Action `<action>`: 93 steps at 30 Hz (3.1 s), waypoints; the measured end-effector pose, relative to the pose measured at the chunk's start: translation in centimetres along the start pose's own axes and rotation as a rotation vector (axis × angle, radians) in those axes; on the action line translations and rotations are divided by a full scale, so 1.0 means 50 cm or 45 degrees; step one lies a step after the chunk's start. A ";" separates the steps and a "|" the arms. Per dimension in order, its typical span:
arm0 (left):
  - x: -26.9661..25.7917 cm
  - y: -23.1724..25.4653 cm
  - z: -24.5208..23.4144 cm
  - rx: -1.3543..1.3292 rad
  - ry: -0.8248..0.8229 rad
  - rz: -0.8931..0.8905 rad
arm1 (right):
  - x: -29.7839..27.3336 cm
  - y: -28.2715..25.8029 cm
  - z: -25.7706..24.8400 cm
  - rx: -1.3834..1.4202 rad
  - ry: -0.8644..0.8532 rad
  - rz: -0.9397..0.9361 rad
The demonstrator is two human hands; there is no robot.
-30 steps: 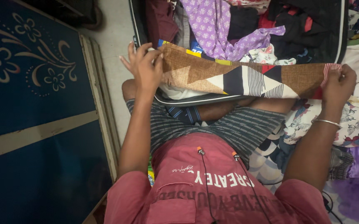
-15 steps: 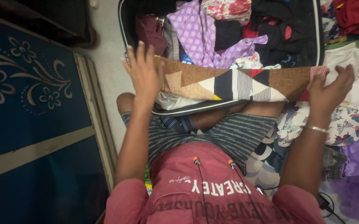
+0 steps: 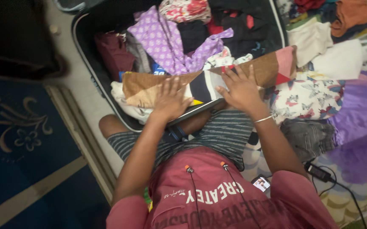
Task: The person packs various clothes into a black suitcase by hand, folding and arranging items including shirts, shorts, and a purple floral garment.
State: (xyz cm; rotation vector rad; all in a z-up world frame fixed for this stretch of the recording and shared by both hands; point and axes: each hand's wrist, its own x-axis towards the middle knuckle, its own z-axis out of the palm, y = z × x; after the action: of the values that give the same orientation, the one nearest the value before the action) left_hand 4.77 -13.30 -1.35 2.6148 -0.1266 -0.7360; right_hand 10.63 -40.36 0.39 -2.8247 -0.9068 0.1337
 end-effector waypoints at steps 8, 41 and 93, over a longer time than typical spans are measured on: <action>-0.034 -0.082 -0.018 0.271 -0.031 -0.206 | -0.040 0.164 0.021 0.010 0.218 0.236; -0.047 -0.123 -0.011 0.014 0.265 -0.373 | -0.118 0.330 0.007 2.227 1.263 0.329; -0.064 0.011 -0.127 -2.341 0.863 0.532 | 0.143 0.081 0.026 1.001 1.038 0.159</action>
State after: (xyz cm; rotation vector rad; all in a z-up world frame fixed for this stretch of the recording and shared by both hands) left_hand 5.32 -10.84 5.30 0.8529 0.1545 0.2628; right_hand 18.56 -39.28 -1.88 -1.9050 -0.3576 -0.4989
